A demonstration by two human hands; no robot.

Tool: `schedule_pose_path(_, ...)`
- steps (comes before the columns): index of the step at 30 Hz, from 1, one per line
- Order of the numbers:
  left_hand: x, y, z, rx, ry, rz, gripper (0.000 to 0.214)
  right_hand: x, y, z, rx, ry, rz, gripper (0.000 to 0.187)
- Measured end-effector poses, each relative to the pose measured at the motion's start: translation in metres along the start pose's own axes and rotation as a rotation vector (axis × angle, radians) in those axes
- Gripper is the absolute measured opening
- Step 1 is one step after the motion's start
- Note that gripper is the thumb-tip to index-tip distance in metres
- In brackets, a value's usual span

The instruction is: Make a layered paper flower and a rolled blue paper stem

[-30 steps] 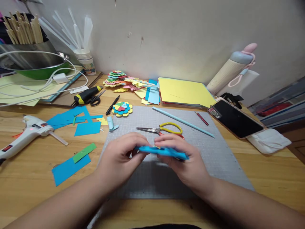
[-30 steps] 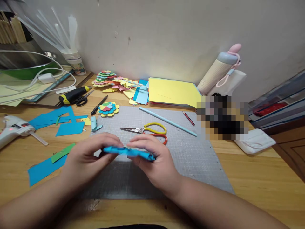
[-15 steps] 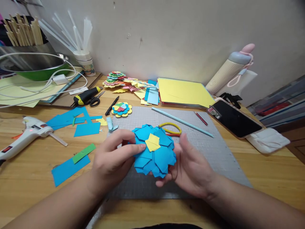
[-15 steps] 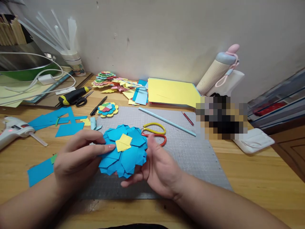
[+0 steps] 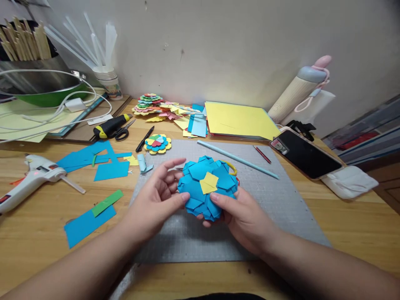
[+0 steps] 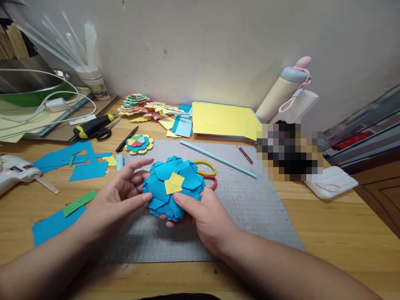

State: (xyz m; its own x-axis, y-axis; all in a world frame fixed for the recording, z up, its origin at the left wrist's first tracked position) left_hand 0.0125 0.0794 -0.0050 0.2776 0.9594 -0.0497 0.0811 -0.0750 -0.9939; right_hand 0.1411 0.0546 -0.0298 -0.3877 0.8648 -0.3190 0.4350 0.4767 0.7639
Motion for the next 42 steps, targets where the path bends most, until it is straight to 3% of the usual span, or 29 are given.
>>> schedule_pose_path(3,-0.003,-0.006,-0.003,0.097,0.017,-0.068,0.044,0.000,-0.001,0.003,0.043,-0.015,-0.014,0.028)
schedule_pose_path(6,-0.005,-0.004,-0.002,0.236,0.000,-0.050,0.026,-0.001,-0.001,0.002,0.122,0.001,0.001,0.030)
schedule_pose_path(11,-0.008,-0.009,0.004,0.367,-0.120,-0.110,0.029,0.000,-0.007,-0.003,0.180,0.020,-0.003,0.036)
schedule_pose_path(14,-0.012,-0.018,-0.008,0.605,-0.048,-0.236,0.029,0.002,-0.014,-0.002,0.131,-0.007,-0.044,0.022)
schedule_pose_path(17,-0.019,-0.033,-0.013,0.910,-0.064,-0.426,0.038,0.002,-0.018,0.000,0.150,-0.021,-0.101,0.016)
schedule_pose_path(20,-0.025,-0.046,-0.021,1.122,-0.054,-0.630,0.026,0.001,-0.019,0.002,0.177,-0.023,-0.143,0.015)
schedule_pose_path(23,-0.027,-0.050,-0.027,1.151,0.018,-0.740,0.017,-0.001,-0.022,0.002,0.228,-0.015,-0.191,0.016)
schedule_pose_path(27,-0.023,-0.049,-0.029,1.067,0.053,-0.708,0.014,-0.001,-0.029,0.000,0.310,0.006,-0.288,0.016)
schedule_pose_path(30,-0.021,-0.048,-0.026,1.005,0.027,-0.673,0.011,-0.001,-0.033,-0.006,0.382,0.058,-0.360,0.020)
schedule_pose_path(33,-0.019,-0.048,-0.016,0.957,-0.053,-0.617,0.008,-0.006,-0.028,-0.018,0.337,0.205,-0.365,0.037)
schedule_pose_path(35,-0.017,-0.049,-0.008,0.920,-0.115,-0.567,0.006,-0.013,-0.018,-0.022,0.157,0.287,-0.277,0.040)
schedule_pose_path(37,-0.015,-0.049,-0.002,0.868,-0.143,-0.514,0.007,-0.018,0.006,-0.017,-0.118,0.256,-0.008,0.033)
schedule_pose_path(40,-0.010,-0.042,0.001,0.753,-0.116,-0.393,0.012,-0.042,0.068,-0.004,-0.476,-0.049,0.669,0.018)
schedule_pose_path(41,-0.008,-0.039,0.001,0.712,-0.098,-0.346,0.014,-0.050,0.079,-0.002,-0.561,-0.144,0.793,0.008)
schedule_pose_path(42,-0.007,-0.036,0.001,0.677,-0.079,-0.303,0.016,-0.050,0.083,-0.001,-0.636,-0.199,0.820,0.006)
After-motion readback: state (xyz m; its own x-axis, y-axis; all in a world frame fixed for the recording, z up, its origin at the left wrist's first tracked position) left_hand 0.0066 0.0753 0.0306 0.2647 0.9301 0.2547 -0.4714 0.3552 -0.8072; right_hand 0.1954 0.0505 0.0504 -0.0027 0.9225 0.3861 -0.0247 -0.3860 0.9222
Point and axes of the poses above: each hand's wrist, its own x-axis towards the middle knuckle, its own z-axis out of the back of the hand, y = z × x, the point moved 9 cm from there along x, towards the middle knuckle, and after that the axes turned 6 degrees about x, right-handed, at the moved point
